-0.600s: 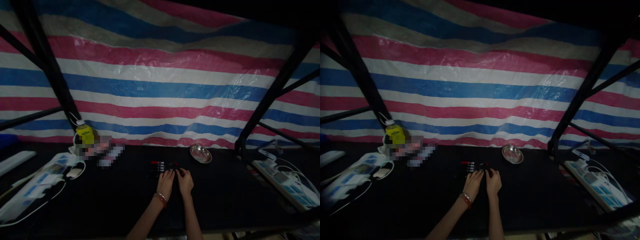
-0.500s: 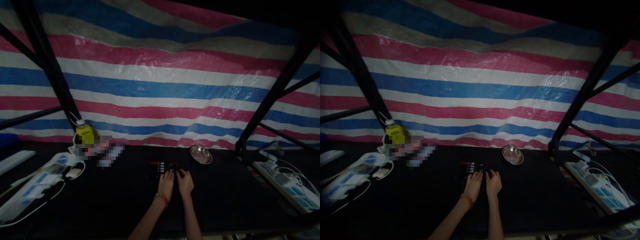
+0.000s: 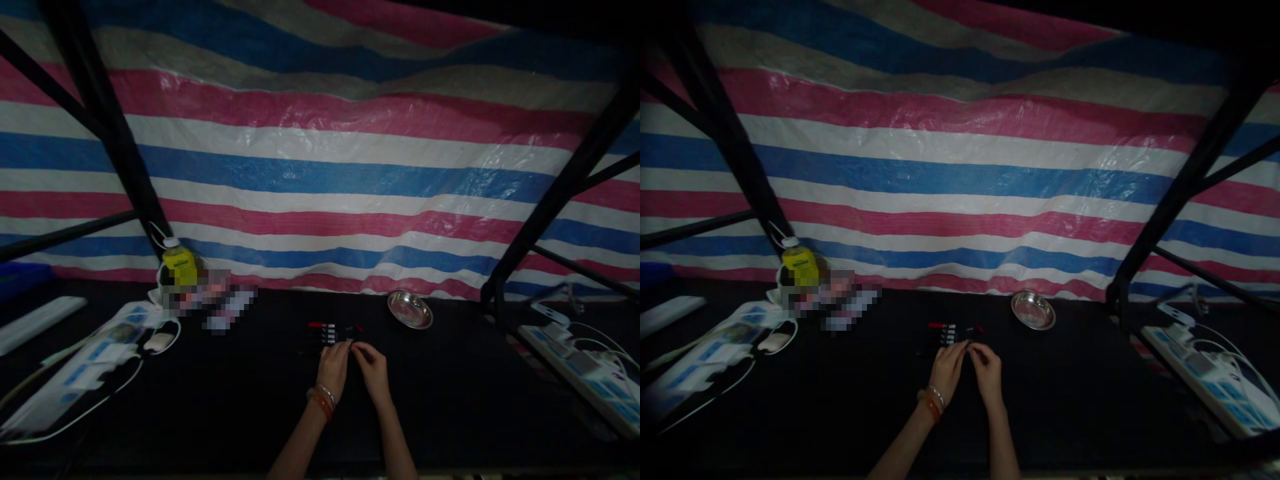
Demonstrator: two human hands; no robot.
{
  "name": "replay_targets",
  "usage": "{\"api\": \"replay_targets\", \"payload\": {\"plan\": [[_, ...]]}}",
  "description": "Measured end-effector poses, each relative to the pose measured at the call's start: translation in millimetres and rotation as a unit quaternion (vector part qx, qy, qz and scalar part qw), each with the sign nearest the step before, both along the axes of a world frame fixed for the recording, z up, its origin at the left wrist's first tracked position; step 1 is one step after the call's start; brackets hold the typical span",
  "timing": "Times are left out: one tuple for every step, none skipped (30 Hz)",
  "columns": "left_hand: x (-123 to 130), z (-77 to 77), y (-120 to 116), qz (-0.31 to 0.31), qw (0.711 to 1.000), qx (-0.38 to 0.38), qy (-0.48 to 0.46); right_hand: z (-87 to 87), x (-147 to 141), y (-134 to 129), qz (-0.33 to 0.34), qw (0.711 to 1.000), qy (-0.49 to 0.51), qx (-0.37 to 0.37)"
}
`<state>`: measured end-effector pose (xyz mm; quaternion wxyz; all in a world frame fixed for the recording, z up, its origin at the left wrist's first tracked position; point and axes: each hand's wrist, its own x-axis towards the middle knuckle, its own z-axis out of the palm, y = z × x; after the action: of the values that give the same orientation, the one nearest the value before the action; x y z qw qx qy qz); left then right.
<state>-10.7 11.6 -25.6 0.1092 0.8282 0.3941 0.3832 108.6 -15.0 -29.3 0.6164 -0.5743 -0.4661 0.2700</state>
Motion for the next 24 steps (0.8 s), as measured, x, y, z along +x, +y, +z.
{"api": "replay_targets", "payload": {"plan": [[-1.0, -1.4, 0.3, 0.006, 1.0, 0.015, -0.023, 0.5, -2.4, 0.0, 0.032, 0.999, 0.03, -0.017], [-1.7, -2.6, 0.6, 0.015, 0.999, 0.026, -0.045, 1.4, -4.3, -0.1, 0.052, 0.996, 0.056, -0.035], [-2.3, -3.6, 0.9, 0.024, 0.997, 0.033, -0.066, 2.8, -5.5, -0.3, 0.058, 0.994, 0.076, -0.048], [-2.8, -4.3, 1.2, 0.033, 0.995, 0.037, -0.086, 4.4, -6.0, -0.5, 0.059, 0.993, 0.091, -0.054], [-3.1, -4.4, 1.4, 0.04, 0.993, 0.038, -0.104, 6.2, -5.9, -0.7, 0.057, 0.991, 0.103, -0.055], [-3.3, -4.1, 1.4, 0.042, 0.991, 0.038, -0.119, 7.9, -5.3, -1.0, 0.055, 0.991, 0.113, -0.054], [-3.5, -3.2, 1.3, 0.039, 0.99, 0.035, -0.13, 9.4, -4.3, -1.1, 0.057, 0.99, 0.122, -0.051], [-3.7, -2.0, 0.9, 0.034, 0.99, 0.031, -0.136, 10.5, -3.2, -1.2, 0.062, 0.989, 0.128, -0.05], [-3.7, -0.4, 0.2, 0.025, 0.99, 0.024, -0.137, 11.2, -2.1, -1.2, 0.068, 0.987, 0.136, -0.049], [-3.8, 1.3, -0.7, 0.014, 0.991, 0.016, -0.135, 11.3, -1.2, -1.1, 0.073, 0.986, 0.145, -0.047], [-3.7, 2.9, -1.8, 0.002, 0.992, 0.008, -0.13, 11.2, -0.5, -0.9, 0.074, 0.984, 0.158, -0.043], [-3.6, 4.4, -2.9, -0.01, 0.992, 0.002, -0.124, 10.7, 0.0, -0.6, 0.072, 0.981, 0.173, -0.039], [-3.4, 5.6, -3.9, -0.02, 0.993, -0.001, -0.12, 10.1, 0.2, -0.2, 0.07, 0.979, 0.19, -0.035], [-3.3, 6.5, -4.8, -0.027, 0.993, -0.002, -0.119, 9.6, 0.1, 0.3, 0.068, 0.975, 0.208, -0.032], [-3.1, 7.1, -5.4, -0.031, 0.992, -0.002, -0.12, 9.1, -0.2, 0.8, 0.068, 0.971, 0.225, -0.03], [-2.9, 7.4, -5.8, -0.03, 0.992, -0.003, -0.122, 8.8, -0.7, 1.3, 0.071, 0.968, 0.239, -0.03], [-2.8, 7.5, -5.9, -0.027, 0.992, -0.003, -0.126, 8.7, -1.3, 1.6, 0.076, 0.965, 0.249, -0.033], [-2.7, 7.5, -5.9, -0.023, 0.991, -0.004, -0.13, 8.8, -1.9, 1.8, 0.081, 0.963, 0.254, -0.036], [-2.7, 7.3, -5.7, -0.02, 0.991, -0.005, -0.133, 9.0, -2.4, 1.7, 0.087, 0.962, 0.255, -0.039], [-2.7, 7.1, -5.6, -0.02, 0.991, -0.005, -0.135, 9.3, -2.8, 1.5, 0.089, 0.962, 0.254, -0.041], [-2.8, 6.8, -5.6, -0.022, 0.99, -0.003, -0.137, 9.6, -3.0, 1.2, 0.089, 0.963, 0.252, -0.043], [-3.0, 6.7, -5.8, -0.024, 0.99, -0.003, -0.14, 9.8, -3.0, 0.8, 0.086, 0.962, 0.254, -0.045], [-3.2, 6.6, -6.1, -0.024, 0.989, -0.004, -0.144, 9.9, -2.8, 0.4, 0.08, 0.962, 0.259, -0.044], [-3.5, 6.9, -6.6, -0.022, 0.988, -0.005, -0.15, 9.8, -2.5, 0.0, 0.076, 0.96, 0.266, -0.044]]}}
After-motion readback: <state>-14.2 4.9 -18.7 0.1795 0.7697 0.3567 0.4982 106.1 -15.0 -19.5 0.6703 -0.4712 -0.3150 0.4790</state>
